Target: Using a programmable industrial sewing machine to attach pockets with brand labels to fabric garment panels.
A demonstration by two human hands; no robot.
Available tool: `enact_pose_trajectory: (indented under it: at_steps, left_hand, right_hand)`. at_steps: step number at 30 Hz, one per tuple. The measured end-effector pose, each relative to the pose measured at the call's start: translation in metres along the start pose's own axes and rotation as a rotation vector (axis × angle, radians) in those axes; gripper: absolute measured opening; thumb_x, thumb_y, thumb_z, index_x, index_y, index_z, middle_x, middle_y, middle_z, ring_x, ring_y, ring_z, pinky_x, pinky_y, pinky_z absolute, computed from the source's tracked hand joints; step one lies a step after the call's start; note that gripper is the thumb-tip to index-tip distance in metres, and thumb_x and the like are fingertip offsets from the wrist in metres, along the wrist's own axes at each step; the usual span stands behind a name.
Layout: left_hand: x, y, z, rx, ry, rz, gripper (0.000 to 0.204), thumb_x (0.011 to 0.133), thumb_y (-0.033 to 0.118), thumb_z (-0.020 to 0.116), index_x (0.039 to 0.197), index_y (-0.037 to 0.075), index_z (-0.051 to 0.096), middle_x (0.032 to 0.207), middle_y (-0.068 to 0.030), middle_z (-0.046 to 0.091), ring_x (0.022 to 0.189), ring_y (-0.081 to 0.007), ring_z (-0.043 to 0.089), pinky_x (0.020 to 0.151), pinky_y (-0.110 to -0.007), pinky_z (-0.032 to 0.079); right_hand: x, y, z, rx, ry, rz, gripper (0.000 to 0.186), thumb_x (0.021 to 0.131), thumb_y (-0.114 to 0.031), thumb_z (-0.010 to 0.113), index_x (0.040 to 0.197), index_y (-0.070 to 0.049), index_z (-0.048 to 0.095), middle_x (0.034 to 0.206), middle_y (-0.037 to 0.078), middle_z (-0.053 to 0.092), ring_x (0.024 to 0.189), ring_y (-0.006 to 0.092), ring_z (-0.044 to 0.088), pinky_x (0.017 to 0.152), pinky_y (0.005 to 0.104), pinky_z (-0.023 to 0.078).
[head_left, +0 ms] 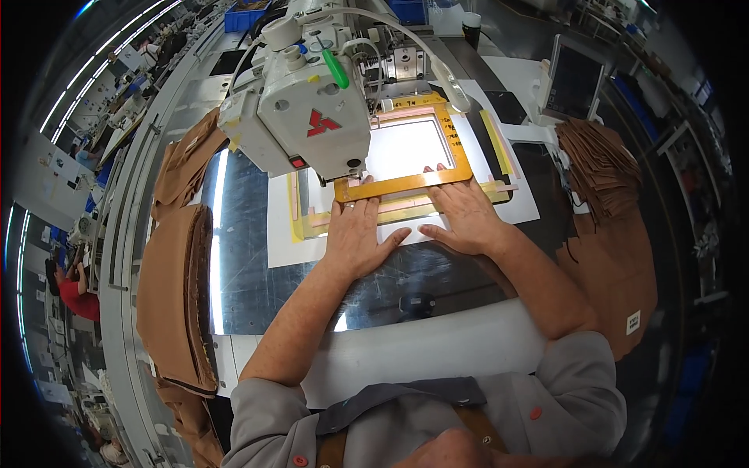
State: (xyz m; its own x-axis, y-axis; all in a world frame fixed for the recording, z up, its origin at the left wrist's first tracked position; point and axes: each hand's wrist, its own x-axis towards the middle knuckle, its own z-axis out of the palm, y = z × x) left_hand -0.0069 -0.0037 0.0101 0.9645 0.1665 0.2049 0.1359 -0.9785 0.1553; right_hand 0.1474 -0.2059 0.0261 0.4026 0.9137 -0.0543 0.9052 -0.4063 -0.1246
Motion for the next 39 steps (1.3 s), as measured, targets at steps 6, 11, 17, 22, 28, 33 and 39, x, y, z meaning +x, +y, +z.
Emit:
enact_pose_trajectory:
  at_steps: [6,11,17,22,28,33,39]
  left_hand:
    - [0.002,0.006,-0.009,0.056,-0.016,0.020,0.100,0.098,0.075,0.033,0.151,-0.010,0.040,0.158,-0.0270,0.038,0.150,-0.0376,0.032,0.123,-0.055,0.014]
    - [0.001,0.006,-0.006,0.007,-0.005,0.005,0.099,0.097,0.074,0.039,0.150,-0.009,0.042,0.158,-0.0266,0.040,0.151,-0.0381,0.031,0.121,-0.059,0.016]
    - [-0.001,0.009,-0.012,0.010,-0.032,0.011,0.095,0.099,0.071,0.036,0.150,-0.010,0.041,0.157,-0.0279,0.040,0.149,-0.0401,0.033,0.120,-0.054,0.018]
    - [0.000,0.010,-0.011,0.009,-0.003,0.022,0.094,0.099,0.070,0.037,0.151,-0.009,0.040,0.158,-0.0277,0.038,0.151,-0.0407,0.030,0.121,-0.055,0.015]
    - [0.002,0.006,-0.010,0.005,-0.016,0.065,0.092,0.099,0.068,0.040,0.152,-0.007,0.039,0.160,-0.0271,0.037,0.151,-0.0401,0.030,0.122,-0.055,0.014]
    - [0.002,0.008,-0.013,0.048,-0.048,0.040,0.092,0.098,0.067,0.042,0.152,-0.008,0.039,0.159,-0.0270,0.037,0.150,-0.0411,0.031,0.122,-0.055,0.014]
    - [0.002,0.005,-0.011,0.059,-0.018,0.045,0.091,0.099,0.066,0.042,0.151,-0.009,0.040,0.160,-0.0264,0.037,0.150,-0.0410,0.031,0.122,-0.055,0.013]
  right_hand:
    - [-0.005,-0.003,0.000,-0.100,0.220,0.021,0.082,0.102,-0.064,0.041,0.152,0.000,0.042,0.152,0.020,0.049,0.152,0.0312,0.032,0.126,0.0578,0.012]
    - [-0.017,-0.005,0.002,-0.035,0.232,0.086,0.076,0.103,-0.059,0.044,0.145,0.003,0.048,0.142,0.021,0.056,0.142,0.0338,0.045,0.124,0.0591,0.018]
    - [-0.015,-0.008,-0.004,-0.051,0.120,0.160,0.081,0.103,-0.063,0.041,0.146,0.005,0.046,0.140,0.021,0.056,0.141,0.0313,0.045,0.125,0.0571,0.017]
    - [-0.019,-0.009,-0.006,-0.074,0.143,0.170,0.081,0.103,-0.064,0.041,0.146,0.005,0.046,0.139,0.021,0.056,0.140,0.0309,0.046,0.125,0.0566,0.017]
    - [-0.015,-0.009,-0.002,-0.064,0.183,0.153,0.085,0.100,-0.069,0.042,0.149,0.001,0.044,0.145,0.021,0.052,0.143,0.0329,0.043,0.124,0.0609,0.015]
    - [-0.011,-0.006,0.000,-0.069,0.165,0.158,0.090,0.098,-0.074,0.038,0.152,-0.002,0.043,0.156,0.024,0.041,0.152,0.0378,0.029,0.122,0.0677,0.010]
    - [-0.005,-0.008,-0.004,-0.057,0.147,0.222,0.091,0.098,-0.075,0.034,0.152,-0.003,0.044,0.161,0.023,0.036,0.155,0.0474,0.014,0.121,0.0707,0.007]
